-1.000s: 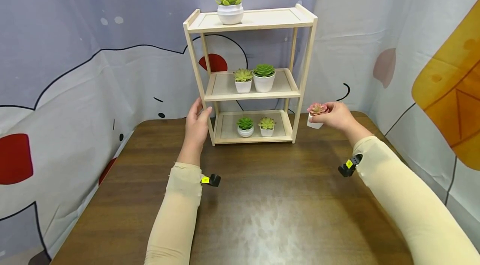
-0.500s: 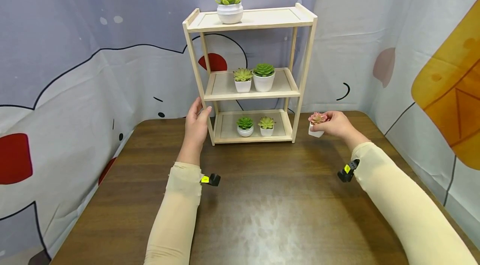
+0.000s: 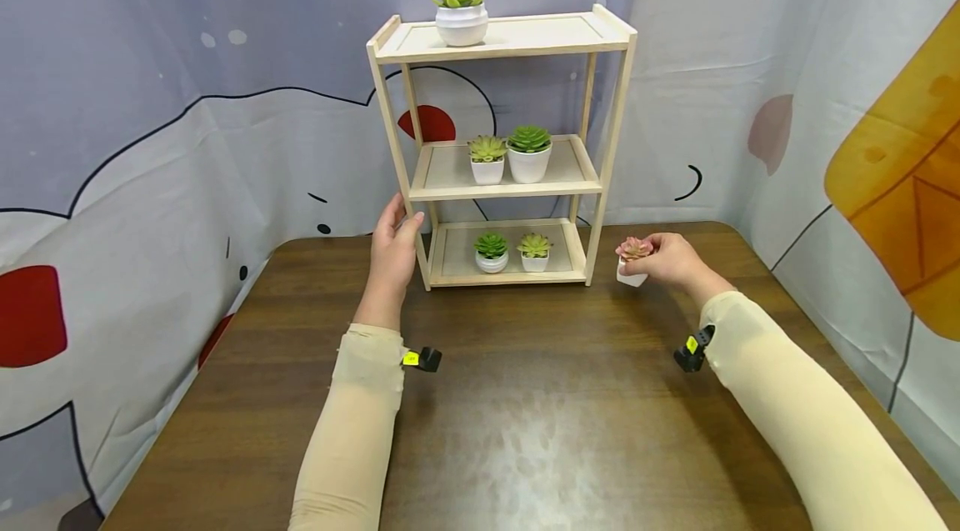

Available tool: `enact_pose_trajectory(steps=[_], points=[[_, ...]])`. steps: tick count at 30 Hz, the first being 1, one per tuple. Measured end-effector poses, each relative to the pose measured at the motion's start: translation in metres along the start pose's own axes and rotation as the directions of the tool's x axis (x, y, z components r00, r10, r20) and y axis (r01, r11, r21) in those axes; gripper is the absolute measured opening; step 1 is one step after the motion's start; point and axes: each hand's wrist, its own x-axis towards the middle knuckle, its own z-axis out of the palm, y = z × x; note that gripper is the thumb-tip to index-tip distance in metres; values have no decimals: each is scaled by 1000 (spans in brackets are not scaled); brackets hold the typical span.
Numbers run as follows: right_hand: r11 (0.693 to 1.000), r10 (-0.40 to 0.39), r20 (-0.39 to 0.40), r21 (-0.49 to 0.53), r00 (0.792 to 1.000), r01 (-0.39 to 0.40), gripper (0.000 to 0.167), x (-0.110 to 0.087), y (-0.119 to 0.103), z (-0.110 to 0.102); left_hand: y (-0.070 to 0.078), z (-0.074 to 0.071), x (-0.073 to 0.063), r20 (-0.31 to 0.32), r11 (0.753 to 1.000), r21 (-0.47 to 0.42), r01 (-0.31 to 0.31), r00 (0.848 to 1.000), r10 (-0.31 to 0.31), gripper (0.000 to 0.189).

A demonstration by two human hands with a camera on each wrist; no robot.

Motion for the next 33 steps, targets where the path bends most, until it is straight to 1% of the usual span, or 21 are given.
enact_pose_trajectory(steps=[4,11,19,23,27,33], points=[[1000,-6,-4,0,1000,6,52,0,3,1,0,0,1,-3,1000,-3,1,1000,-1,65],[1000,-11,-5,-19,1000,11,57,-2,5,4,0,0,2,-2,1000,-1,-2,1000,2,65],[998,-24,-32,-59,999,22,49,-3,6,6,-1,0,3,-2,1000,-1,2,1000,-2,66],[999,-12,-33,-32,999,11,45,-2,10,8,-2,0,4,-10,1000,-3,5,1000,-5,68],[1000,2,-26,-2,1000,-2,45,-1,13,11,-2,-1,3,-13,1000,-3,12,1000,-12,68],[1000,-2,-26,-13,1000,1,43,2,19,14,-2,-1,3,-7,1000,2,13,1000,-13,68]])
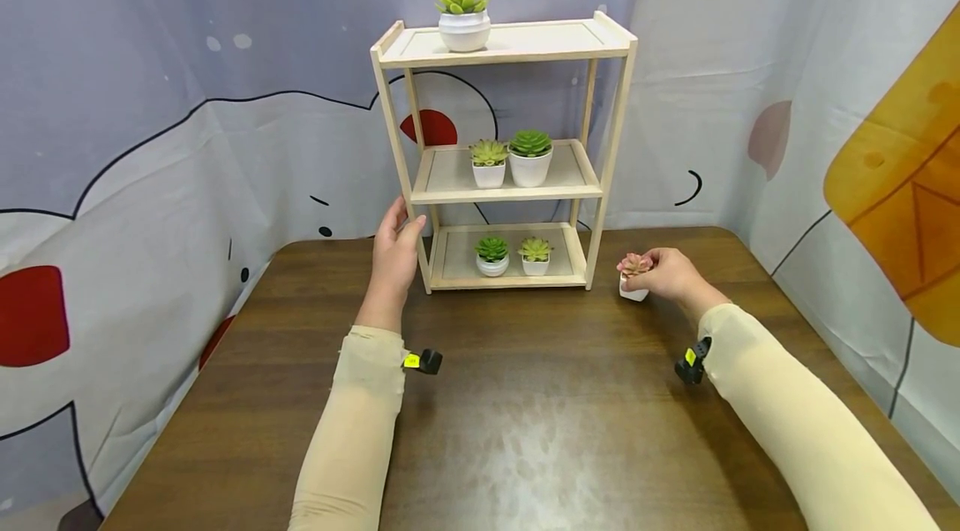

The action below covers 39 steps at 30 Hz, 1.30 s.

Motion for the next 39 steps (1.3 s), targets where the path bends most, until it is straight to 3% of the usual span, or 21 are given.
enact_pose_trajectory(steps=[18,32,39], points=[[999,-13,-23,-36,1000,12,43,-3,3,3,5,1,1,22,1000,9,29,999,-29,67],[996,-18,-12,-86,1000,17,57,-6,3,6,-1,-1,-1,-5,1000,3,11,1000,-11,68],[992,-23,-26,-122,999,20,57,-7,3,7,1,-3,1,7,999,5,49,999,-49,68]])
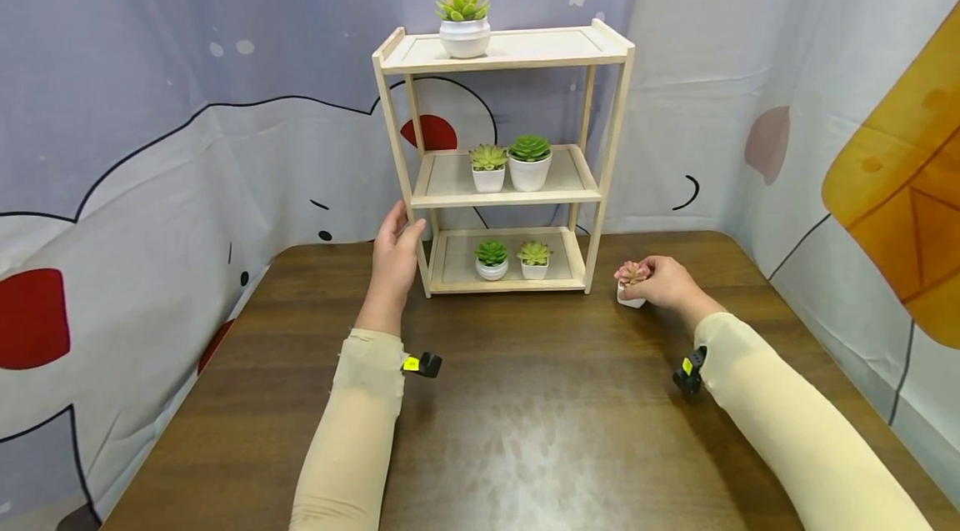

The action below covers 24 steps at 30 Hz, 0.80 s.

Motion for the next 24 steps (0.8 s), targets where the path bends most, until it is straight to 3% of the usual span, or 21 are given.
enact_pose_trajectory(steps=[6,14,19,24], points=[[1000,2,16,19,1000,-2,74,0,0,1,3,0,-1,7,1000,1,2,1000,-2,68],[990,-23,61,143,998,14,102,-3,-9,-4,0,1,-3,-14,1000,-1,-24,1000,24,66],[975,-54,84,219,995,34,104,-4,-16,-16,-2,1,-3,-17,999,7,-34,999,34,67],[982,-102,64,167,993,90,103,0,-26,-28,-2,0,-2,-19,1000,14,-25,1000,25,67]])
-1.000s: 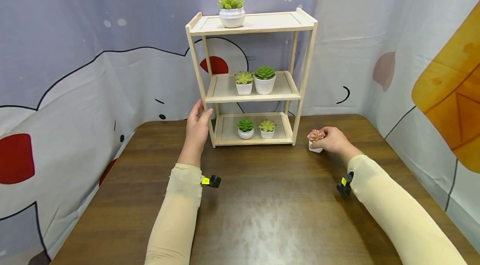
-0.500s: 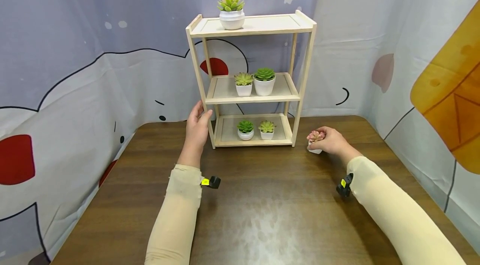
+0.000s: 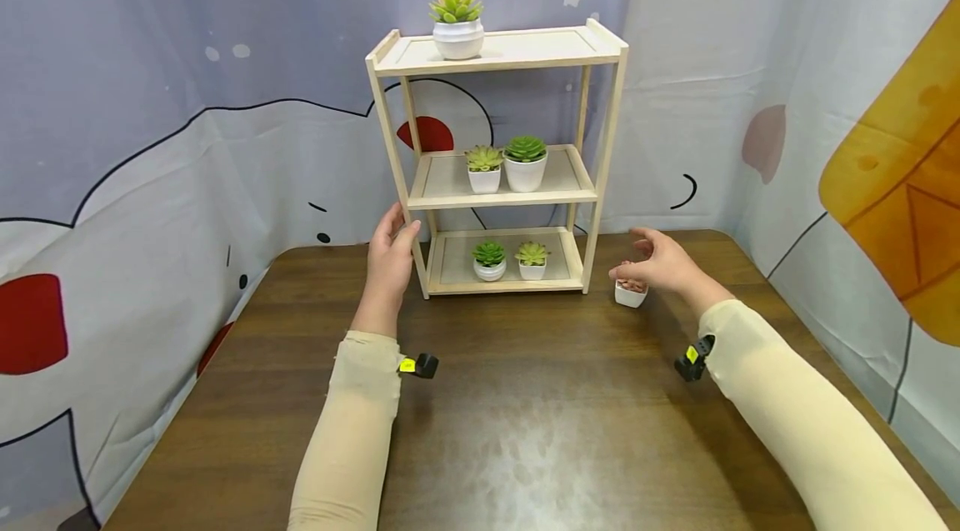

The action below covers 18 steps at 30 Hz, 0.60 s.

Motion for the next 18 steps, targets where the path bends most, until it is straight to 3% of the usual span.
enact_pose_trajectory(steps=[9,14,18], points=[[991,-126,-74,44,989,130,95,-4,-38,0,5,0,-2,0,999,50,-18,1000,18,68],[970,-186,-90,144,978,198,96,-9,-58,6,12,-4,-4,-1,996,88,-13,1000,13,66],[941,-220,-107,240,970,240,97,-14,-69,12,22,-8,-5,26,993,111,-46,999,44,63]])
